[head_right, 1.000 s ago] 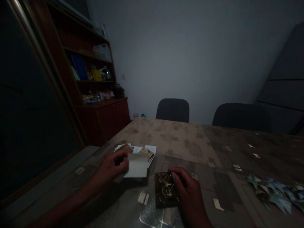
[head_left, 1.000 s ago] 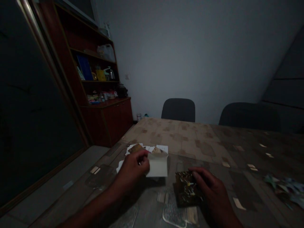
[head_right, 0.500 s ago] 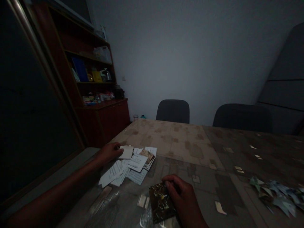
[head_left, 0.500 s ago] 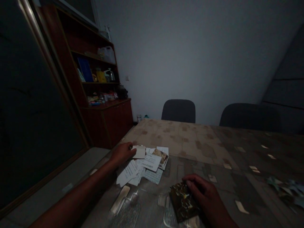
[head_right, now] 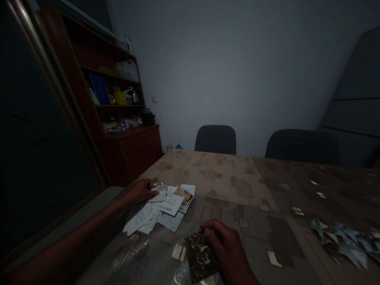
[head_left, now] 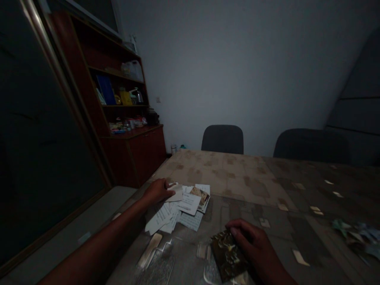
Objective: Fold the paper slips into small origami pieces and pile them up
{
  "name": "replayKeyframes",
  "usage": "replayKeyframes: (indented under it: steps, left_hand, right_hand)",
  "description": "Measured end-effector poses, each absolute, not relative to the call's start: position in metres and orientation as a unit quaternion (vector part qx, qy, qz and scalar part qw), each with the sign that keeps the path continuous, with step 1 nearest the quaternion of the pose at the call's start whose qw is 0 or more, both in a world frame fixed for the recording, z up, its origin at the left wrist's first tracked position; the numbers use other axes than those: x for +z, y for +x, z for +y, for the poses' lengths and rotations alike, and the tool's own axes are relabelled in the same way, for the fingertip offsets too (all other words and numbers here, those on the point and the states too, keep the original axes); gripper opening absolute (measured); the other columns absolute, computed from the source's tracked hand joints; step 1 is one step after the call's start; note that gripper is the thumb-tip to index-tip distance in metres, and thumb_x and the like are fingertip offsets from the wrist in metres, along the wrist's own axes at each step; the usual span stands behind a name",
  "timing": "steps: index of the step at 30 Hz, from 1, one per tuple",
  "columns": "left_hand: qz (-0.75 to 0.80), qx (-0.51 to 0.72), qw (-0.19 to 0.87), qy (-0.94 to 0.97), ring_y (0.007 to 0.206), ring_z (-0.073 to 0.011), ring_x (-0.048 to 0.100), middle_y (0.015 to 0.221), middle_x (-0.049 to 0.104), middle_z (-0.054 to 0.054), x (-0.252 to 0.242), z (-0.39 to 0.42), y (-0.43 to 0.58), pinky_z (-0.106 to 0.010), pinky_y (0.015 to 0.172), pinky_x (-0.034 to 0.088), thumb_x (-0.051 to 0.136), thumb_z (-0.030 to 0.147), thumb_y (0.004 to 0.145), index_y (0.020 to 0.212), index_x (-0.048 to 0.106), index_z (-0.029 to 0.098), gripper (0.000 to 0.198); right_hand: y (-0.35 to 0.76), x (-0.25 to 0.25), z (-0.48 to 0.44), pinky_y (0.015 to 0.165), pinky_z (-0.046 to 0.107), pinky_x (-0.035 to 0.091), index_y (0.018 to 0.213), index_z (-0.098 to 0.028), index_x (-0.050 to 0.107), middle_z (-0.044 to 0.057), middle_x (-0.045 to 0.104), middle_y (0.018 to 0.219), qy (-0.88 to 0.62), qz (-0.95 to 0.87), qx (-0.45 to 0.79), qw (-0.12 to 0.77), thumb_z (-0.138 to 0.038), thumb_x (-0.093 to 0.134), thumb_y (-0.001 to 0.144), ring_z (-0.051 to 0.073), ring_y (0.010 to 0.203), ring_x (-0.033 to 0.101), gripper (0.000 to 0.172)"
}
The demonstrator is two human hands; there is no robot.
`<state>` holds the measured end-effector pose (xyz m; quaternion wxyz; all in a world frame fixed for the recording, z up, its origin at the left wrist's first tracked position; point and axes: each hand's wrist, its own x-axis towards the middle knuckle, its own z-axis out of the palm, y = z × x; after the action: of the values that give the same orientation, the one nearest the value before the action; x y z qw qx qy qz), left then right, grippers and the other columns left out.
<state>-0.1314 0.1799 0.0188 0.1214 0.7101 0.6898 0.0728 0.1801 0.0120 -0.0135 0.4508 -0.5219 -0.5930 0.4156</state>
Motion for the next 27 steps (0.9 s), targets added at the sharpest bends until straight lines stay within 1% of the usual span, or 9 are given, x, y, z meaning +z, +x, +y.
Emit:
replayKeyframes:
  steps: [10,17,19,22,24,26,27]
  left_hand:
    - [0.683,0.06,0.125,0.717,0.1,-0.0236,0.063,0.119,0.06,-0.009,0.027,0.179,-0.129,-0.044,0.084,0.054,0.059,0.031,0.093,0.119,0.058,0.016,0.03]
    - [0.665,0.04,0.139,0.733,0.099,-0.0234,0.063,0.119,0.061,-0.009,0.022,0.186,-0.131,-0.042,0.082,0.055,0.06,0.03,0.093,0.119,0.058,0.016,0.03]
    - [0.653,0.048,0.127,0.746,0.098,-0.0232,0.063,0.118,0.061,-0.009,0.022,0.184,-0.129,-0.042,0.082,0.055,0.06,0.03,0.093,0.119,0.058,0.016,0.03]
    - [0.635,0.071,0.079,0.765,0.102,-0.0241,0.062,0.121,0.06,-0.009,0.027,0.176,-0.124,-0.045,0.085,0.053,0.059,0.031,0.093,0.12,0.057,0.016,0.03]
    - [0.612,0.083,0.044,0.785,0.108,-0.0257,0.058,0.12,0.059,-0.009,0.031,0.168,-0.119,-0.046,0.092,0.047,0.061,0.03,0.092,0.115,0.059,0.016,0.027]
    - [0.578,0.079,0.029,0.812,0.11,-0.0255,0.056,0.113,0.062,-0.007,0.034,0.161,-0.115,-0.039,0.096,0.043,0.064,0.028,0.087,0.1,0.064,0.017,0.017]
    - [0.562,0.073,0.027,0.824,0.108,-0.0253,0.057,0.108,0.064,-0.007,0.035,0.157,-0.113,-0.036,0.094,0.043,0.065,0.031,0.085,0.094,0.066,0.018,0.016]
  right_hand:
    - [0.179,-0.012,0.013,0.062,0.029,0.043,0.085,-0.019,0.069,0.003,0.067,0.073,-0.533,-0.59,0.414,0.443,-0.047,0.055,0.084,0.022,0.07,0.061,0.031]
    - [0.181,-0.017,0.015,0.06,0.028,0.043,0.086,-0.018,0.069,0.003,0.066,0.072,-0.525,-0.591,0.423,0.444,-0.048,0.055,0.084,0.022,0.069,0.061,0.033]
    - [0.18,-0.017,0.015,0.06,0.028,0.043,0.085,-0.018,0.069,0.003,0.067,0.072,-0.526,-0.589,0.422,0.445,-0.046,0.055,0.084,0.022,0.07,0.061,0.031]
    - [0.179,-0.015,0.015,0.062,0.028,0.043,0.086,-0.018,0.069,0.004,0.067,0.074,-0.527,-0.59,0.42,0.445,-0.045,0.055,0.084,0.022,0.072,0.062,0.03]
    - [0.179,-0.013,0.014,0.063,0.029,0.043,0.085,-0.018,0.069,0.004,0.067,0.074,-0.524,-0.593,0.418,0.446,-0.045,0.054,0.085,0.022,0.072,0.062,0.031]
    - [0.179,-0.011,0.013,0.064,0.029,0.043,0.085,-0.018,0.068,0.004,0.067,0.074,-0.521,-0.594,0.42,0.447,-0.046,0.054,0.085,0.022,0.072,0.061,0.031]
    - [0.179,-0.011,0.013,0.064,0.029,0.043,0.086,-0.018,0.068,0.004,0.067,0.074,-0.52,-0.594,0.421,0.447,-0.046,0.054,0.085,0.022,0.073,0.061,0.032]
